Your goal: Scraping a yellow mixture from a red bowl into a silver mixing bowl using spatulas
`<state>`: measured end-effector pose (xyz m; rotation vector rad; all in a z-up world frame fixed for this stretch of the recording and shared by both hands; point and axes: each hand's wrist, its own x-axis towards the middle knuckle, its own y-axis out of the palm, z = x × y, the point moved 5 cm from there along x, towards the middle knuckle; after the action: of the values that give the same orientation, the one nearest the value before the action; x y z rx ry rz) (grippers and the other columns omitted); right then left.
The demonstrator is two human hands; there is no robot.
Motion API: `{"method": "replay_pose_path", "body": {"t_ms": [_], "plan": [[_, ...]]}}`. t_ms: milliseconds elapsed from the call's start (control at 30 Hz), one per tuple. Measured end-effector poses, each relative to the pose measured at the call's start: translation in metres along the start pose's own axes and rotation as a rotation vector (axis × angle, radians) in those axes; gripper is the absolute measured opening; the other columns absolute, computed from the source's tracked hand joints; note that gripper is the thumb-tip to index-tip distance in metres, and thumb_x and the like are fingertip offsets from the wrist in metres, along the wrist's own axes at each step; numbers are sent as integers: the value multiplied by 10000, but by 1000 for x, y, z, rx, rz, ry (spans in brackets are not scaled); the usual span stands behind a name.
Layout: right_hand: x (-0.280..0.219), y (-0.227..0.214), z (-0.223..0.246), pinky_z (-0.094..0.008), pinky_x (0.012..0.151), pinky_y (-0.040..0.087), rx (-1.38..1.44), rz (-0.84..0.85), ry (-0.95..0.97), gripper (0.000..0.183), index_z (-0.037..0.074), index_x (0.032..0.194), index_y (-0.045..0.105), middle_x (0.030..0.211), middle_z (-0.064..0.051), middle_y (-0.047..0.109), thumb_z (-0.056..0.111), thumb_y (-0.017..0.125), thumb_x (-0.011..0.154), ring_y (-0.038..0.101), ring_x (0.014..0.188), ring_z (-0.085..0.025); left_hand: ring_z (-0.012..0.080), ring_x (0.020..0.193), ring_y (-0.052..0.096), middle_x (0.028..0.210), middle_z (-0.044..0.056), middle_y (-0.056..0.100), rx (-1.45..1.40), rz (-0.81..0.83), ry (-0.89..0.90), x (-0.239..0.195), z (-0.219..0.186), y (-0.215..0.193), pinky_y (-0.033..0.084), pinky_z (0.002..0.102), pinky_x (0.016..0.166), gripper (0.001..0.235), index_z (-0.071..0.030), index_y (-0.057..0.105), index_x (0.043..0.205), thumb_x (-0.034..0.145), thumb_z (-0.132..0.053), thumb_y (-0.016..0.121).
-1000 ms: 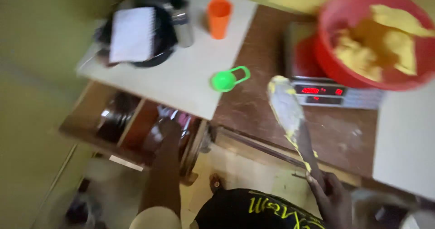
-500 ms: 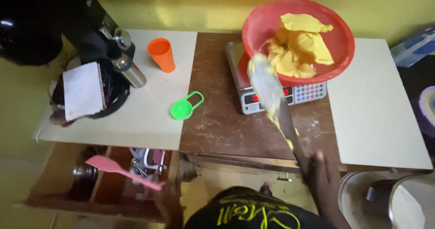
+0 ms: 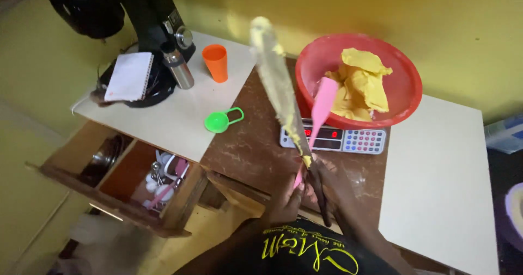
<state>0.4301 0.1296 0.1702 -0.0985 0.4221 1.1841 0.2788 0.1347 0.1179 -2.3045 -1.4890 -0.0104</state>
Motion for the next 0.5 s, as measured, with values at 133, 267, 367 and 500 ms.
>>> {"method": "replay_pose_path", "body": {"t_ms": [133, 267, 367, 500], "plan": [[-5, -6, 14, -318, 358, 479, 176, 196, -4, 298, 78, 1096, 710, 648, -215, 738, 374, 696, 1067, 603, 396, -216, 331, 1034, 671, 1131, 155, 687, -54, 137, 27, 10, -33, 13, 486, 409, 944, 396, -116, 601, 1413, 1053, -137, 436], [-26, -4, 46, -307, 416, 500, 23, 9, -138, 311, 103, 1010, 752, 655, -89, 699, 379, 645, 1107, 602, 468, -157, 174, 1086, 548, 1228, 67, 530, -487, 33, 8, 19, -45, 35, 483, 350, 954, 606, -106, 383, 1643, 1085, -297, 524], [-18, -8, 53, -285, 450, 412, -72, 14, -235, 368, 147, 868, 701, 594, -22, 648, 373, 604, 1142, 544, 479, -110, 67, 902, 480, 1028, -23, 446, -669, 52, -58, 26, -30, 51, 472, 253, 840, 821, -143, 296, 1758, 1037, -328, 641], [8, -10, 35, -268, 517, 454, -28, 94, -301, 357, 102, 911, 692, 633, -72, 708, 336, 569, 1152, 617, 523, -135, 236, 1590, 474, 1726, 138, 483, -678, 41, 1, 37, -57, 40, 395, 398, 1277, 897, -123, 293, 1736, 885, -36, 565]]}}
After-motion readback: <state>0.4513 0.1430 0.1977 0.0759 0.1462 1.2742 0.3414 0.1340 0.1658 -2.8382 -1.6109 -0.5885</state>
